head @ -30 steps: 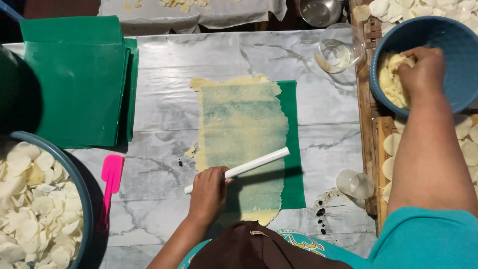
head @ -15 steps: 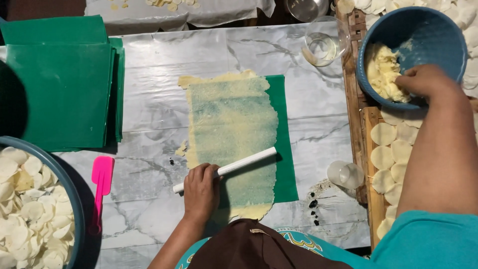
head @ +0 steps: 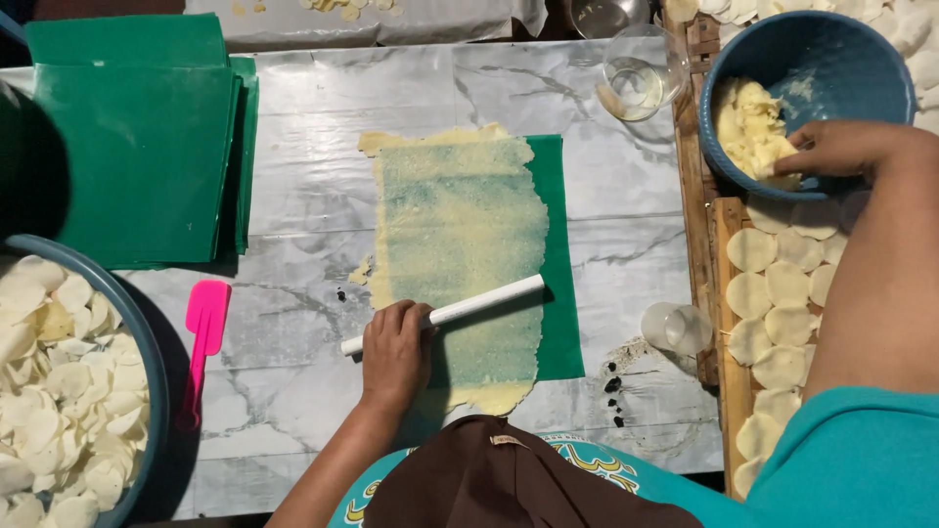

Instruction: Rolling out thin sheets of dough or paste on a mat using a rolling pin.

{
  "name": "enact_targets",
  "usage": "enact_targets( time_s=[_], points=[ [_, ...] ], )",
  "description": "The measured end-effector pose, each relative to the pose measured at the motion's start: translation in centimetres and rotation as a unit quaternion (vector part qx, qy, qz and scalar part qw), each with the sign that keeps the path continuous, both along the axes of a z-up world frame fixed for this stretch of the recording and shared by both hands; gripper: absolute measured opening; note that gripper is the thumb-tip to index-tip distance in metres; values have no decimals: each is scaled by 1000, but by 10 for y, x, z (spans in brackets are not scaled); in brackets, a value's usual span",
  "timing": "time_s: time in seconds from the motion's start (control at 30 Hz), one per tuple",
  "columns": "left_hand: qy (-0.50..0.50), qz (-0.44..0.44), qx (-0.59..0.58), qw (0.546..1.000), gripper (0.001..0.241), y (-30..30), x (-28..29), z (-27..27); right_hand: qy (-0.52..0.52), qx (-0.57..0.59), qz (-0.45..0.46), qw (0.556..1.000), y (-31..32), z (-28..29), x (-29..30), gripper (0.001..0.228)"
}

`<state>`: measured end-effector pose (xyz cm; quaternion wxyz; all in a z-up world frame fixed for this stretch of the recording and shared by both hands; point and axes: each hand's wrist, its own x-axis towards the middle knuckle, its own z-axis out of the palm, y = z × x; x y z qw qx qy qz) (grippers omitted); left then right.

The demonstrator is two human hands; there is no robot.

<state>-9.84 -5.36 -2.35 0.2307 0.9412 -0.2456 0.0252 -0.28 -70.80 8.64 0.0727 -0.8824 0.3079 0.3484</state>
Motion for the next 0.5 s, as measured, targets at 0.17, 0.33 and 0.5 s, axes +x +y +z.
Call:
enact_targets(
  time_s=[0.17, 0.33, 0.5],
  points=[
    [-11, 22, 7, 1000, 28, -6, 7, -6, -37, -19, -16, 999, 47, 30, -6, 90],
    [-11, 43, 19, 999, 29, -8, -4, -8, -134, -48, -49, 989, 65, 43, -23, 85],
    [-31, 64, 6, 997, 28, -11, -9, -4, -103, -61, -9, 993, 61, 41, -26, 77]
  ],
)
